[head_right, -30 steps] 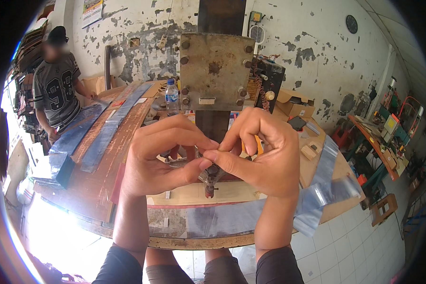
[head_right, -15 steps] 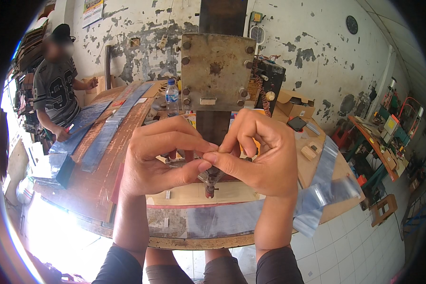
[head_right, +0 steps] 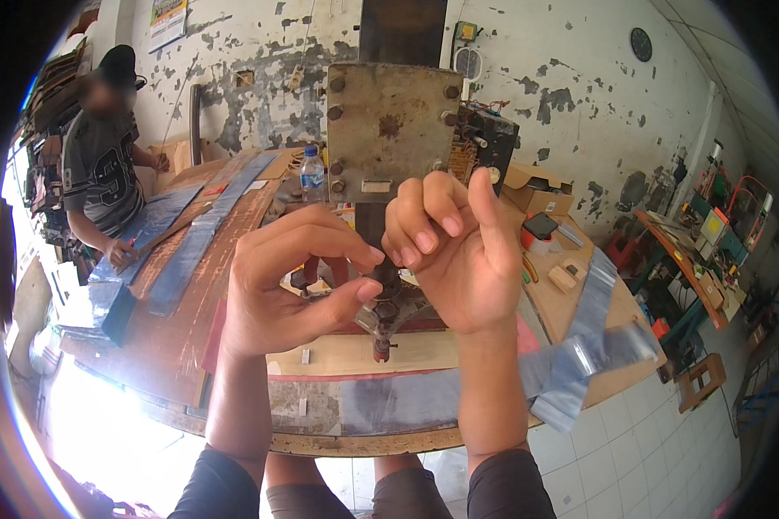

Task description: The person handles and aligns transparent plastic sheets at a workbench, folds them, and then carefully places a small orange component into a press machine.

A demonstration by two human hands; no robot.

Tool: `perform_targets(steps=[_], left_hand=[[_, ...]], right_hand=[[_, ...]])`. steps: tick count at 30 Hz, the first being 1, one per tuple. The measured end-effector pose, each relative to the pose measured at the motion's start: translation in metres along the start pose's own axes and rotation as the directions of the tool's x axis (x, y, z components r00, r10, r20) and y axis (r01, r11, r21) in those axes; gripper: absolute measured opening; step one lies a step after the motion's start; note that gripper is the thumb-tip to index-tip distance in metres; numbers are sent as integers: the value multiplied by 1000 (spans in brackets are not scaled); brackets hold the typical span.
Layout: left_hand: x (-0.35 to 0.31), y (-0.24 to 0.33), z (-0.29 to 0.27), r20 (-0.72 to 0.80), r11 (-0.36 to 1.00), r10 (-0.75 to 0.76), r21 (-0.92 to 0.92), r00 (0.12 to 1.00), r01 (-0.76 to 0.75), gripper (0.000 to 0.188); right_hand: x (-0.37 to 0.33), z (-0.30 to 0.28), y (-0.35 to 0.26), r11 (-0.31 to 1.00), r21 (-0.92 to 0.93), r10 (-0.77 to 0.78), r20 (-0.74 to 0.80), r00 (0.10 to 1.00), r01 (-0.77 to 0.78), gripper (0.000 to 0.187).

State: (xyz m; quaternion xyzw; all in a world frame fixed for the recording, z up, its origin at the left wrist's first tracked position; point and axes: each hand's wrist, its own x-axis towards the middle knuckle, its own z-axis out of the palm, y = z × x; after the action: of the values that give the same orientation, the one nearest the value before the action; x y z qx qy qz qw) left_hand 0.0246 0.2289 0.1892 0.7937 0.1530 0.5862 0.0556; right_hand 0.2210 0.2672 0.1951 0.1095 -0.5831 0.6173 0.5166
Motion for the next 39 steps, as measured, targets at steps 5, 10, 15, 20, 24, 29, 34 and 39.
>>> perform_targets(steps=[5, 10, 15, 20, 24, 29, 34, 39], left_hand=[[0, -1, 2, -31, 998, 15, 65, 999, -13, 23], [1, -1, 3, -39, 995, 25, 94, 999, -22, 21], [1, -1, 3, -39, 994, 30, 107, 999, -26, 21], [0, -1, 3, -41, 993, 11, 116, 999, -6, 21], [1, -3, 4, -48, 993, 47, 115, 998, -41, 21], [1, -2, 5, -47, 993, 28, 114, 999, -23, 21], [0, -2, 6, -55, 993, 25, 120, 998, -18, 21], [1, -1, 4, -50, 990, 19, 140, 999, -11, 22]], right_hand=[[3, 5, 5, 972, 226, 77, -29, 997, -68, 51], [2, 5, 7, 955, 281, 117, -51, 992, -98, 49], [2, 7, 9, 950, 298, 128, -82, 988, -98, 47], [2, 8, 12, 950, 298, 125, -98, 987, -91, 45], [2, 8, 13, 952, 294, 120, -99, 988, -86, 45], [1, 8, 13, 960, 269, 108, -99, 989, -78, 45], [1, 9, 13, 973, 223, 91, -108, 990, -65, 44], [2, 10, 14, 971, 230, 85, -116, 990, -57, 45]])
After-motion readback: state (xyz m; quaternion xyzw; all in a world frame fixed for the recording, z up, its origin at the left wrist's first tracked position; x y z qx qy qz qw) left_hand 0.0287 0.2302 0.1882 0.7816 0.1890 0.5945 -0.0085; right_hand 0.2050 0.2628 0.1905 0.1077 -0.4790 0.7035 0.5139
